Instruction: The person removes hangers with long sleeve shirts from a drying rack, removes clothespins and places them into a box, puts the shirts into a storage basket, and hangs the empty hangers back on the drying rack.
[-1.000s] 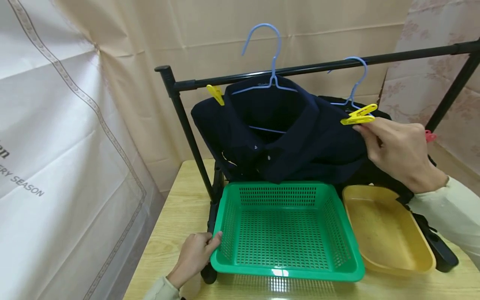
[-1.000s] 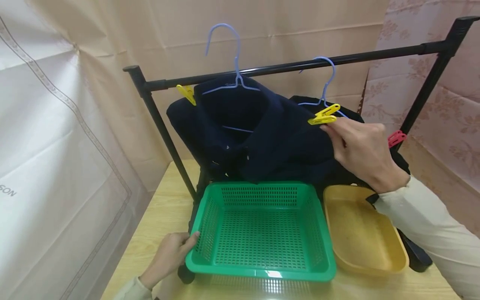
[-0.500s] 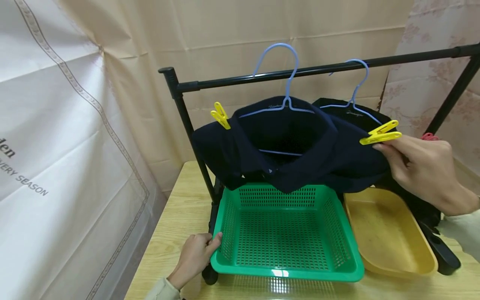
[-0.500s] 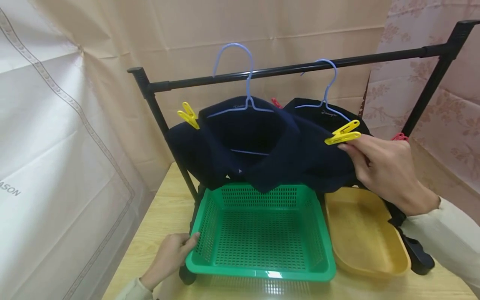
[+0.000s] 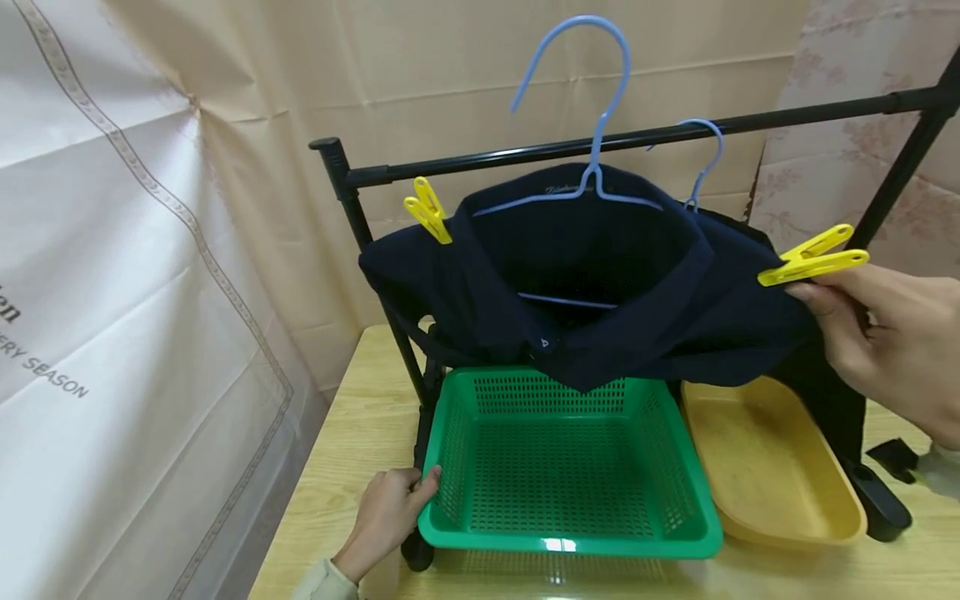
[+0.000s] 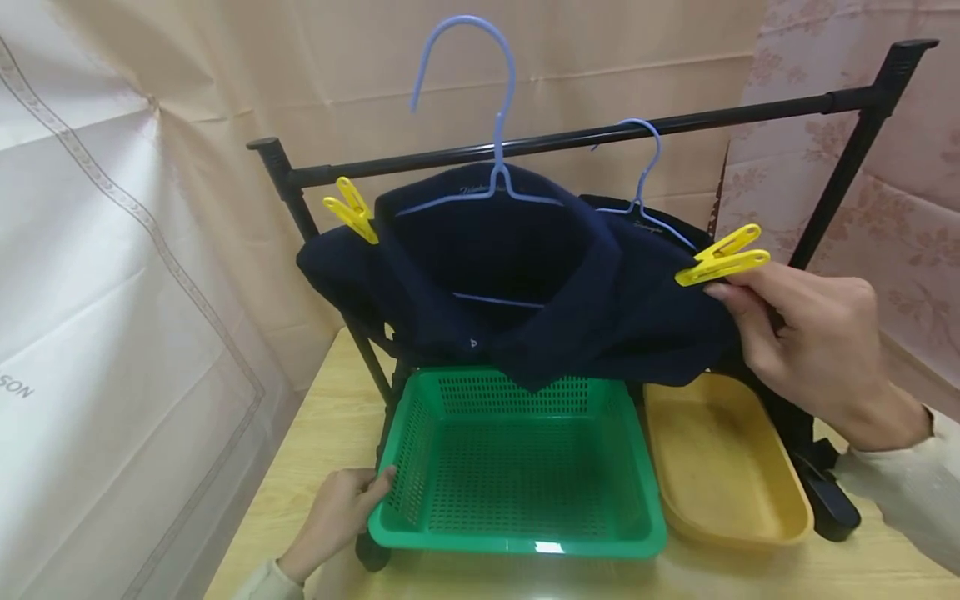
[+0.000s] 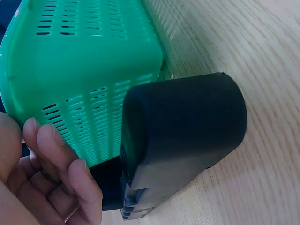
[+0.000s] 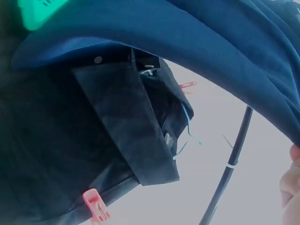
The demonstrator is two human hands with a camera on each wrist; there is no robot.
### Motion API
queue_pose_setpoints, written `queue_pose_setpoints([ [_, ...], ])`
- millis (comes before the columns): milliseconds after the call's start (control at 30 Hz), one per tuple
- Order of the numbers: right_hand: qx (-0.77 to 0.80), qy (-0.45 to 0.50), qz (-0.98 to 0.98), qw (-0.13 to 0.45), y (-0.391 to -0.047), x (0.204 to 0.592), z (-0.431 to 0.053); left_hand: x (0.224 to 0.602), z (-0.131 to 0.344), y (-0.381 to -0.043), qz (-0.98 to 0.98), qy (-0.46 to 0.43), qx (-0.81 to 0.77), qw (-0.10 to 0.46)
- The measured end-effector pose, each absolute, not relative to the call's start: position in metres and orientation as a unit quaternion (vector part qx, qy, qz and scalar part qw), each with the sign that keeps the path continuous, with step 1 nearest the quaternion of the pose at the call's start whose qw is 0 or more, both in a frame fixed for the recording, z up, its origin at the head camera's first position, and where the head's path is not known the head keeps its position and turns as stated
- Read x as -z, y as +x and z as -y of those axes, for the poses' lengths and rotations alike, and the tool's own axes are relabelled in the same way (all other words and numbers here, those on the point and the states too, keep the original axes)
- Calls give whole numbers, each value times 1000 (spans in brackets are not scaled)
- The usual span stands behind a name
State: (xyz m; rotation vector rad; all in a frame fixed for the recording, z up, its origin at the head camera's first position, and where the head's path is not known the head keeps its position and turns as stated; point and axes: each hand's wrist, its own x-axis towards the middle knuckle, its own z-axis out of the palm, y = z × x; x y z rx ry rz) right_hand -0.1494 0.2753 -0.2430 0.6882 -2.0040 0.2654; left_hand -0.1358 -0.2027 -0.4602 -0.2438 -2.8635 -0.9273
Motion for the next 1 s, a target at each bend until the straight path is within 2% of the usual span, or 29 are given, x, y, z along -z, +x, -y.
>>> queue_pose_setpoints([
  [467, -208, 318, 829, 411, -128, 292, -269, 458, 202, -134, 944, -74, 317, 46],
  [800, -304, 344, 823, 335, -131, 345, -269, 458, 205, -134, 944, -69, 322, 32],
  [1000, -328, 338, 836, 283, -136, 373, -264, 460, 204, -135, 946, -70, 315, 42],
])
